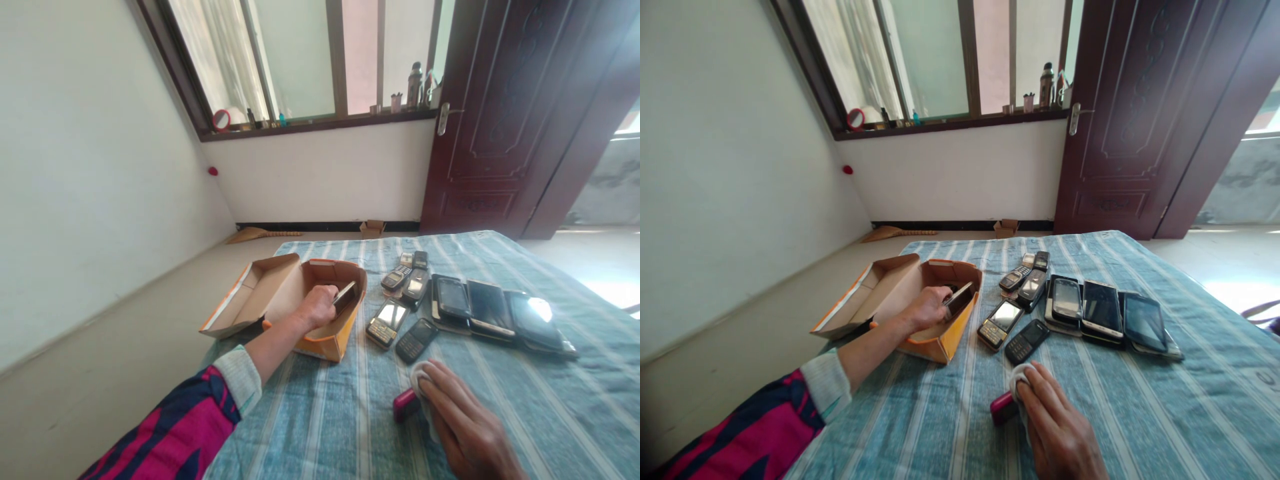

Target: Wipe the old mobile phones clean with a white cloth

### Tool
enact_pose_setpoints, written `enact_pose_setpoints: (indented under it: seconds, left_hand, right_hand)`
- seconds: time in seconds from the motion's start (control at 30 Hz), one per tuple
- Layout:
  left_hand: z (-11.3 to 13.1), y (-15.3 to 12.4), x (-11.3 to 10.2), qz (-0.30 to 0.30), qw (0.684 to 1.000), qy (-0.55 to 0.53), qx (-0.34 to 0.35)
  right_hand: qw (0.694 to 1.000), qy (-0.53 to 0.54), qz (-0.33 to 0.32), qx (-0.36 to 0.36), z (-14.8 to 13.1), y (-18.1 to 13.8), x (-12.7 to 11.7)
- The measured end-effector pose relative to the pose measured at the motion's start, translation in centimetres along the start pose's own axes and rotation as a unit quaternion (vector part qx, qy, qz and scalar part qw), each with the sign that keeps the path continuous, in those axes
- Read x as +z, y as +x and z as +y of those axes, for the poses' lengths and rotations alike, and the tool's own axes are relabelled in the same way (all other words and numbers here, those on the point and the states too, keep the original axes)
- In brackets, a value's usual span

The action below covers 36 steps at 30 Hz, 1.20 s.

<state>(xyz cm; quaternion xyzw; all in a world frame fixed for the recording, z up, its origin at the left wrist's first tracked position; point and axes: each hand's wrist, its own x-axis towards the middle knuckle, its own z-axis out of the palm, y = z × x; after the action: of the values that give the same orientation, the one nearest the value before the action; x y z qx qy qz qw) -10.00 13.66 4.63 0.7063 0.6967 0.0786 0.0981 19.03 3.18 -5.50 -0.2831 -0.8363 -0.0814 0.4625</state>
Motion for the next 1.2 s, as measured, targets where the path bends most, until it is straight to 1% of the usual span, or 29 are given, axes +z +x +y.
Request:
enact_pose_setpoints:
  seconds: [0.13,0.3,0.4,0.5,0.63,0.73,0.83,0.93,1.07,1.2]
  left_hand:
    - [-0.5,0.9,0.1,0.006,0.996,-0.065,-0.059]
    - [-1.2,1.8,0.5,-0.007,0.98,-0.151,-0.129]
    - [-1.2,1.6,0.5,-0.014,0.973,-0.185,-0.141]
    - [-1.0,1.3,0.1,-0.02,0.973,-0.183,-0.136]
    - [-0.8,1.1,-0.6,-0.007,0.987,-0.121,-0.106]
    - [-0.6,0.5,-1.0,0.007,0.998,-0.046,-0.047]
    - [-0.3,-0.3,-1.0,-0.012,0.999,0.012,0.03]
    - [-0.1,-1.1,-0.9,-0.036,0.995,0.048,0.083]
    - [0.2,-1.5,-1.0,-0.055,0.99,0.066,0.115]
    - [0.5,-1.3,-0.8,-0.062,0.988,0.075,0.121]
  right_hand:
    - [1.0,0.002,0.002,0.001,0.0,0.1,0.0]
    - [1.0,0.011,0.008,0.007,-0.1,0.3,-0.1]
    - [1.0,0.015,0.01,0.015,-0.2,0.3,-0.1]
    - [1.0,0.014,0.01,0.019,-0.1,0.2,-0.1]
    - [1.0,0.011,-0.001,0.009,0.1,0.1,0.0]
    - [1.0,0.008,-0.003,0.0,0.2,0.0,0.0]
    - [1.0,0.006,0.003,0.001,0.1,0.0,0.0]
    - [1.0,0.003,-0.002,0.002,0.2,-0.1,0.0]
    - [1.0,-0.003,-0.007,-0.004,0.4,-0.4,0.0]
    - [1.0,-0.004,-0.021,-0.019,0.8,-0.7,0.2]
